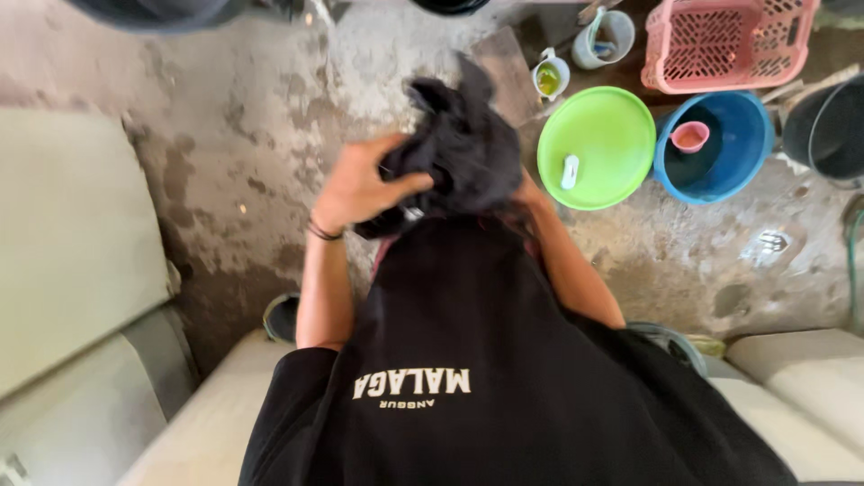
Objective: The person takes clothing items one at a time from a bucket, slides them onto hangers, and places the hangers onto a rack.
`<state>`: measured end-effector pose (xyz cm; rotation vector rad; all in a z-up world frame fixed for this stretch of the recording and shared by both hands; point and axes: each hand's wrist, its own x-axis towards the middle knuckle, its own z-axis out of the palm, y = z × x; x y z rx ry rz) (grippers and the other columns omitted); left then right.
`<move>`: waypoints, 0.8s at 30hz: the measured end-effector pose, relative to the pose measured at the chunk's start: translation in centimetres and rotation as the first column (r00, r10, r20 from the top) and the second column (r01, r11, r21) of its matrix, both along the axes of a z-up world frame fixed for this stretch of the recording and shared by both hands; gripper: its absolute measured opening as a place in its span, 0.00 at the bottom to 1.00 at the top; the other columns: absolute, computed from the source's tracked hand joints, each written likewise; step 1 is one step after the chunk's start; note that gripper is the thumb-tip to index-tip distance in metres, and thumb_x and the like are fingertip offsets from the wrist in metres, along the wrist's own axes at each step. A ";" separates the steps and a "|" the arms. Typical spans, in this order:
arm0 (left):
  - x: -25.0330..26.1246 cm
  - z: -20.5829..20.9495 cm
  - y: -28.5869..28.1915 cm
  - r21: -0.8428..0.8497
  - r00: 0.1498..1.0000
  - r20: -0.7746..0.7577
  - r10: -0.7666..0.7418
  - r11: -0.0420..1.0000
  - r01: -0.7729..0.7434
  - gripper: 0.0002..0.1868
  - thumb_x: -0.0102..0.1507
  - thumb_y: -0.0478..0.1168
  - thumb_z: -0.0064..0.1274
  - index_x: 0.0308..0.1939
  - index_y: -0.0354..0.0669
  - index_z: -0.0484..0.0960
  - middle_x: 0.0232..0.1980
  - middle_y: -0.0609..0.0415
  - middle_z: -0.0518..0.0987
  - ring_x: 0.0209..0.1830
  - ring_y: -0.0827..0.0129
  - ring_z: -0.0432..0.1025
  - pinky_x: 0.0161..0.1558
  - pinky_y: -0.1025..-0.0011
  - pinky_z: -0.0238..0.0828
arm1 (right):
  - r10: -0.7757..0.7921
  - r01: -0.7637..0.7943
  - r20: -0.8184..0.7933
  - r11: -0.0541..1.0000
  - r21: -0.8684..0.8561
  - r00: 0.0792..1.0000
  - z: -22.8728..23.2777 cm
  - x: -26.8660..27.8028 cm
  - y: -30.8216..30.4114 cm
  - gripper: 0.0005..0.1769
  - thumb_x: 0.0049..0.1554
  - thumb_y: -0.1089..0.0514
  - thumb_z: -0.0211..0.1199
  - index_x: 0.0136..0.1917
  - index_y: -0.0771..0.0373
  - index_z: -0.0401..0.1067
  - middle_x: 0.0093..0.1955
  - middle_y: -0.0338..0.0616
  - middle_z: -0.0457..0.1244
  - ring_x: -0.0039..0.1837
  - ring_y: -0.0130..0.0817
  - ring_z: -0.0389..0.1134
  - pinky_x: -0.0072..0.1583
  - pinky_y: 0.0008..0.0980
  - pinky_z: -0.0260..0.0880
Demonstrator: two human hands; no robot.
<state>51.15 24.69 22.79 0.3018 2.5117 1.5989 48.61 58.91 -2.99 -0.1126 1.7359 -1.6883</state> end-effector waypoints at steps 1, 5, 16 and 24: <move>0.0 0.9 -1.0 -0.038 0.996 -0.020 0.092 0.995 -0.093 0.28 0.57 0.46 0.73 0.53 0.32 0.81 0.47 0.42 0.82 0.46 0.57 0.81 0.48 0.66 0.75 | 0.058 -0.058 -0.034 0.998 0.010 0.998 0.2 -1.3 -1.2 0.57 0.41 0.51 0.84 0.77 0.66 0.59 0.73 0.49 0.60 0.74 0.42 0.61 0.71 0.46 0.65; -0.7 4.8 -3.6 -0.074 0.968 -0.094 0.232 0.968 -0.239 0.19 0.54 0.34 0.68 0.49 0.32 0.85 0.38 0.42 0.76 0.36 0.54 0.74 0.39 0.64 0.68 | 0.325 -0.323 0.006 0.938 0.126 0.946 4.4 -7.9 -6.1 0.63 0.36 0.48 0.85 0.77 0.66 0.57 0.75 0.50 0.57 0.76 0.41 0.59 0.72 0.48 0.65; -6.7 8.1 -8.2 -0.255 0.931 -0.069 0.360 0.895 -0.365 0.26 0.45 0.27 0.61 0.49 0.37 0.85 0.42 0.44 0.78 0.45 0.49 0.74 0.46 0.61 0.72 | 0.591 -0.663 -0.417 0.747 -0.040 0.691 7.6 -26.3 -20.4 0.45 0.50 0.58 0.83 0.76 0.58 0.63 0.64 0.45 0.58 0.69 0.32 0.60 0.75 0.35 0.59; -10.3 8.9 -10.5 -0.428 0.672 0.030 0.739 0.618 -0.660 0.28 0.45 0.27 0.60 0.50 0.39 0.84 0.46 0.41 0.81 0.47 0.49 0.77 0.51 0.63 0.73 | 0.665 -0.592 -0.334 0.747 0.302 0.668 -3.7 -43.9 -19.4 0.13 0.55 0.57 0.70 0.54 0.58 0.77 0.51 0.44 0.71 0.54 0.37 0.73 0.56 0.38 0.72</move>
